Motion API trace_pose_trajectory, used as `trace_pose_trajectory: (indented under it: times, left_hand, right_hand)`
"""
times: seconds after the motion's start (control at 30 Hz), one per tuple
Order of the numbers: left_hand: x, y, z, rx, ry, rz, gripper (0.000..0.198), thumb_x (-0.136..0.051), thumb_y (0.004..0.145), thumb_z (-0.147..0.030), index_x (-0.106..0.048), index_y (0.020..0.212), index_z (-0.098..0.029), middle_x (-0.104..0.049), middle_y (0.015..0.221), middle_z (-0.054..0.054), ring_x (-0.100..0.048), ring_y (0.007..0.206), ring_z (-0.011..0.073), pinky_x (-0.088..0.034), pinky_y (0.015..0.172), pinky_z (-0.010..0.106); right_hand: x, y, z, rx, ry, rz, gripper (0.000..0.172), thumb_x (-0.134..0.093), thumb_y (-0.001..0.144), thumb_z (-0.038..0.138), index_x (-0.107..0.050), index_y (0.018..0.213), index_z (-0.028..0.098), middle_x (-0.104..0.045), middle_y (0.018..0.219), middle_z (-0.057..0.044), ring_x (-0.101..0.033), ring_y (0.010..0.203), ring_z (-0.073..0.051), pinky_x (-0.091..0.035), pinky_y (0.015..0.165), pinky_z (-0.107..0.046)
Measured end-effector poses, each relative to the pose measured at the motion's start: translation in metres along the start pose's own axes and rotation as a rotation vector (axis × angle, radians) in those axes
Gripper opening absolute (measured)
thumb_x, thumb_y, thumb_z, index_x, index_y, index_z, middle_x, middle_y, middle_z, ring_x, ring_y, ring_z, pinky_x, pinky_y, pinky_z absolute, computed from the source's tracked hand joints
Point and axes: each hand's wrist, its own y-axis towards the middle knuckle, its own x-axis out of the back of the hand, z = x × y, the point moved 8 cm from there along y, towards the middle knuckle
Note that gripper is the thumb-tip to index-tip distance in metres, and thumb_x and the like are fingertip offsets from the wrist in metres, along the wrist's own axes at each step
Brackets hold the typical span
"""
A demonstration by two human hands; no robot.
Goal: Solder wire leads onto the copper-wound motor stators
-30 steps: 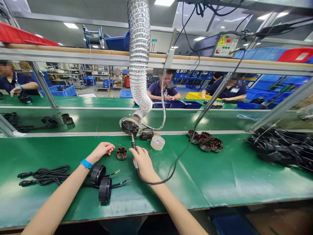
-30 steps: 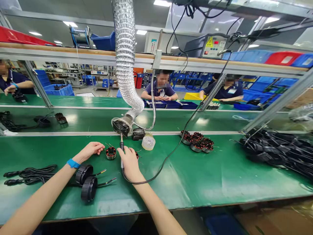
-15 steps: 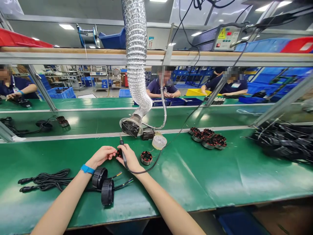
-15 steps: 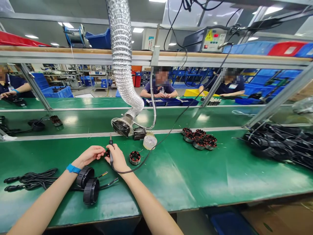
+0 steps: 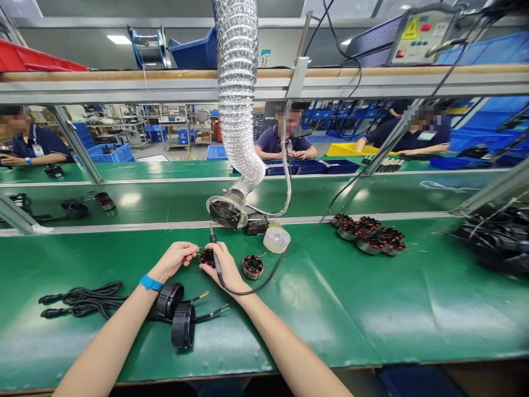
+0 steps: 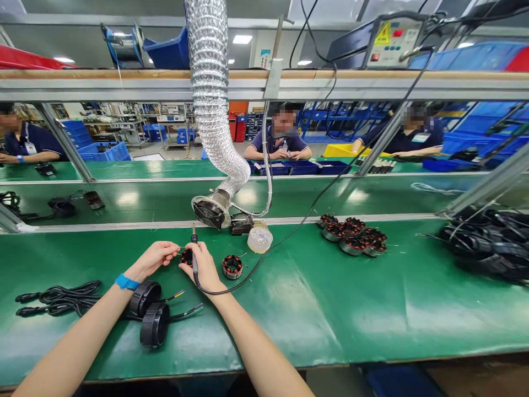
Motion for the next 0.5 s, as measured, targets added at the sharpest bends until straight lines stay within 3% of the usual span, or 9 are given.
trace_pose_trajectory:
  times: [0.17,0.27,0.43,0.5]
  left_hand:
    - [-0.01,-0.002,0.001,0.041,0.059,0.048,0.039,-0.073,0.067,-0.05,-0.063,0.07,-0.012,-0.053,0.056,-0.002,-0.03,0.037,0.0029,-0.015,0.039,0.021]
    - [-0.008,-0.003,0.001,0.059,0.097,0.031,0.043,-0.072,0.067,-0.054,-0.065,0.076,-0.012,-0.05,0.051,-0.004,-0.03,0.036,0.0037,-0.015,0.039,0.021]
    - [0.012,-0.005,-0.011,-0.064,0.179,-0.205,0.048,-0.066,0.072,-0.062,-0.061,0.074,-0.014,-0.045,0.05,-0.006,-0.034,0.038,0.0056,-0.02,0.04,0.021]
    - [0.011,-0.004,-0.011,-0.078,0.222,-0.2,0.047,-0.066,0.071,-0.062,-0.057,0.071,-0.016,-0.045,0.052,-0.005,-0.034,0.039,0.006,-0.022,0.04,0.021]
  right_hand:
    - [0.001,0.002,0.002,0.023,0.032,0.047,0.046,-0.075,0.074,0.018,-0.054,0.114,0.023,-0.053,0.111,-0.004,-0.059,0.095,-0.017,-0.049,0.087,-0.03]
    - [0.001,0.002,0.003,0.033,0.056,0.06,0.045,-0.073,0.075,0.018,-0.053,0.115,0.024,-0.053,0.112,-0.004,-0.06,0.096,-0.018,-0.049,0.088,-0.031]
    - [0.001,0.001,0.003,0.046,0.11,0.045,0.045,-0.072,0.075,0.017,-0.053,0.115,0.023,-0.053,0.113,-0.005,-0.059,0.101,-0.018,-0.047,0.093,-0.032]
    - [0.001,0.001,0.003,0.051,0.124,0.049,0.045,-0.072,0.075,0.016,-0.053,0.115,0.023,-0.053,0.113,-0.005,-0.058,0.103,-0.018,-0.047,0.094,-0.033]
